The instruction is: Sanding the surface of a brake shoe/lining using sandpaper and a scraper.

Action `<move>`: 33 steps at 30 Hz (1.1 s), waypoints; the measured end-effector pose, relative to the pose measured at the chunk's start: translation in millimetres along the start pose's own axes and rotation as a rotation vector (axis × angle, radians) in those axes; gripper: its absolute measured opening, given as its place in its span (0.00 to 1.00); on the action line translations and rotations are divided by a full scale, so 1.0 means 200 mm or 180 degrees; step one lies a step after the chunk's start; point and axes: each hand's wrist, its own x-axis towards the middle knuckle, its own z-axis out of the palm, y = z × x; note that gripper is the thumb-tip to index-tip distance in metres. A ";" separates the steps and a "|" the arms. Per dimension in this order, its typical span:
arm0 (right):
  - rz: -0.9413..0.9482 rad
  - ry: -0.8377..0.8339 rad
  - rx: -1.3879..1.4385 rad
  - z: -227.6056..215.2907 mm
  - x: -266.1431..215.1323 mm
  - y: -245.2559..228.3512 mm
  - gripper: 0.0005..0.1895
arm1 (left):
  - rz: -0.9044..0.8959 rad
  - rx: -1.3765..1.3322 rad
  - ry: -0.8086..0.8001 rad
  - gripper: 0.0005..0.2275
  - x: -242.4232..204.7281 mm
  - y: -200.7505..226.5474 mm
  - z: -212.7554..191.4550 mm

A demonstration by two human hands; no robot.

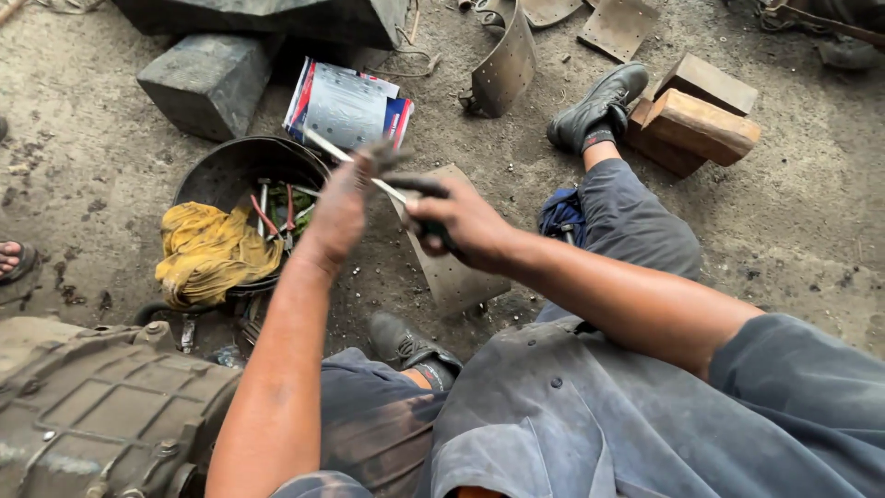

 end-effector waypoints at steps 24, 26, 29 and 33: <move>0.0367 0.1208 -0.0657 -0.68 -0.02 0.47 0.29 | -0.1313 0.2902 -0.0170 0.36 -0.04 -0.19 -0.39; 0.0599 0.1410 -0.1107 -0.80 -0.21 0.58 0.27 | -0.1531 0.3441 0.0233 0.38 -0.08 -0.32 -0.61; 0.1010 0.1553 -0.1109 -0.94 -0.48 0.70 0.20 | -0.1481 0.3203 0.0520 0.35 -0.13 -0.41 -0.84; 0.1202 0.1887 -0.1081 -0.97 -0.73 0.71 0.14 | -0.1501 0.2592 0.0834 0.35 -0.13 -0.42 -0.89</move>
